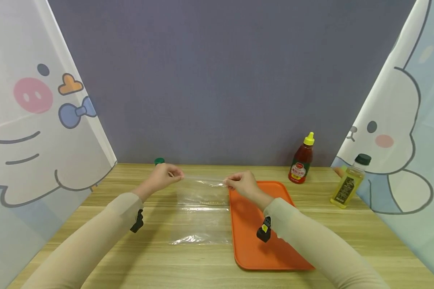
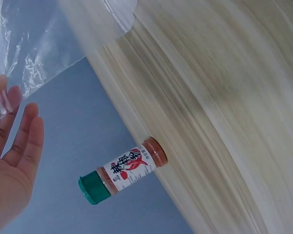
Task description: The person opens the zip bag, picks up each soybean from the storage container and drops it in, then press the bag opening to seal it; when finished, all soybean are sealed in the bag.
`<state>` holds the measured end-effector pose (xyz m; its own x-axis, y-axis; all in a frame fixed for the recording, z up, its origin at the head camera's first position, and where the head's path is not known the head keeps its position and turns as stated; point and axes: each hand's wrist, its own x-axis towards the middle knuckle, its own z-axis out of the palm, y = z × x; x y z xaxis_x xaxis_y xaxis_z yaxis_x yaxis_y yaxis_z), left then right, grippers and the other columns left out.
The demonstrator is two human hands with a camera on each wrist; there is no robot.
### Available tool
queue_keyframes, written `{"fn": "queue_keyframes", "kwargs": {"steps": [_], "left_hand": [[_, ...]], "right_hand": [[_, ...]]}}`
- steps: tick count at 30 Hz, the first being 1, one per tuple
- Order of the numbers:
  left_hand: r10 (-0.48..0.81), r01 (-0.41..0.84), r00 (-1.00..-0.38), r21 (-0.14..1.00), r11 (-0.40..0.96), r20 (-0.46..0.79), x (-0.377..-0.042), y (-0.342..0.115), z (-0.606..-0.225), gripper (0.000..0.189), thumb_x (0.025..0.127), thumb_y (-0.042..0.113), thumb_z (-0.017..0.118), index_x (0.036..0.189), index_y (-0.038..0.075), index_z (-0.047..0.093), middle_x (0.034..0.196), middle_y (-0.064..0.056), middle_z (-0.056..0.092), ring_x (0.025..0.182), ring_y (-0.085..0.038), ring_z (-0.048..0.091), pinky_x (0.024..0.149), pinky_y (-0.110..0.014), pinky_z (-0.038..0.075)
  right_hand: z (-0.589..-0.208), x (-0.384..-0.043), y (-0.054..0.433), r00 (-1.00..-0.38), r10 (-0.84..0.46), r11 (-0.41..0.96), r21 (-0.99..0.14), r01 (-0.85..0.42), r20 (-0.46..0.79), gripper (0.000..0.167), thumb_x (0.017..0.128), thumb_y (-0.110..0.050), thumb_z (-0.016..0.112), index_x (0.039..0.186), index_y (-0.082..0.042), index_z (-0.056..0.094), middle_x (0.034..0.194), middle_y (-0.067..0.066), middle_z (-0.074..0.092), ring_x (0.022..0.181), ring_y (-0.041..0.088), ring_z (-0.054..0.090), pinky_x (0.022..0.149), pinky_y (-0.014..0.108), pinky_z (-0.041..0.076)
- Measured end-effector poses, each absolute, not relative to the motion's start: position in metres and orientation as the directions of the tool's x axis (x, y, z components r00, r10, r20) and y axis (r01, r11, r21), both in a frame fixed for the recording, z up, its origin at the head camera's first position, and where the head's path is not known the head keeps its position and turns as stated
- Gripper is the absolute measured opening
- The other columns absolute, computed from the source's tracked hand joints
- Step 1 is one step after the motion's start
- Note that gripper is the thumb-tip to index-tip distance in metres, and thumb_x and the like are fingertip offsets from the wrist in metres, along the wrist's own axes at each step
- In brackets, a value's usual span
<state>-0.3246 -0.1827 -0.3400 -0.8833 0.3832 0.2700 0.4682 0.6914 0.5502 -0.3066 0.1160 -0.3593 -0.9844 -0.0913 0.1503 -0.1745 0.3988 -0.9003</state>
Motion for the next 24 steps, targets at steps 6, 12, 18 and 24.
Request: {"fn": "queue_keyframes", "kwargs": {"steps": [6,12,18,24], "left_hand": [[0.375,0.459,-0.888,0.567,0.684,0.266,-0.325,-0.189,-0.341,0.013,0.091,0.015,0.068,0.095,0.005,0.073,0.087,-0.004,0.071,0.084,-0.024,0.065,0.076,-0.037,0.058],[0.343,0.430,-0.903,0.561,0.708,0.260,-0.325,-0.194,-0.343,0.014,0.092,0.017,0.067,0.095,0.005,0.072,0.091,-0.006,0.071,0.086,-0.021,0.065,0.074,-0.037,0.057],[0.295,0.370,-0.929,0.625,0.687,0.225,-0.323,-0.202,-0.345,0.010,0.093,0.013,0.065,0.092,0.004,0.068,0.088,-0.010,0.068,0.083,-0.024,0.065,0.071,-0.034,0.056],[0.299,0.311,-0.942,0.737,0.599,0.154,-0.321,-0.212,-0.350,0.012,0.094,0.009,0.063,0.096,-0.002,0.063,0.092,-0.024,0.067,0.080,-0.034,0.069,0.072,-0.047,0.060]], "right_hand": [[-0.360,-0.307,0.115,-0.984,-0.090,0.407,-0.896,-0.177,0.153,0.012,0.083,-0.010,0.075,0.088,0.002,0.077,0.075,0.011,0.074,0.081,0.041,0.069,0.073,0.047,0.060],[-0.359,-0.308,0.112,-0.985,-0.104,0.401,-0.900,-0.171,0.141,0.012,0.084,-0.011,0.075,0.089,0.000,0.077,0.077,0.011,0.074,0.074,0.031,0.070,0.075,0.047,0.060],[-0.359,-0.308,0.106,-0.974,-0.169,0.364,-0.909,-0.205,0.152,0.013,0.085,-0.010,0.074,0.092,0.001,0.075,0.080,0.014,0.074,0.080,0.035,0.070,0.079,0.048,0.059],[-0.360,-0.304,0.100,-0.964,-0.235,0.283,-0.940,-0.191,0.125,0.016,0.088,-0.005,0.069,0.099,0.006,0.072,0.088,0.024,0.072,0.076,0.032,0.071,0.078,0.048,0.059]]}}
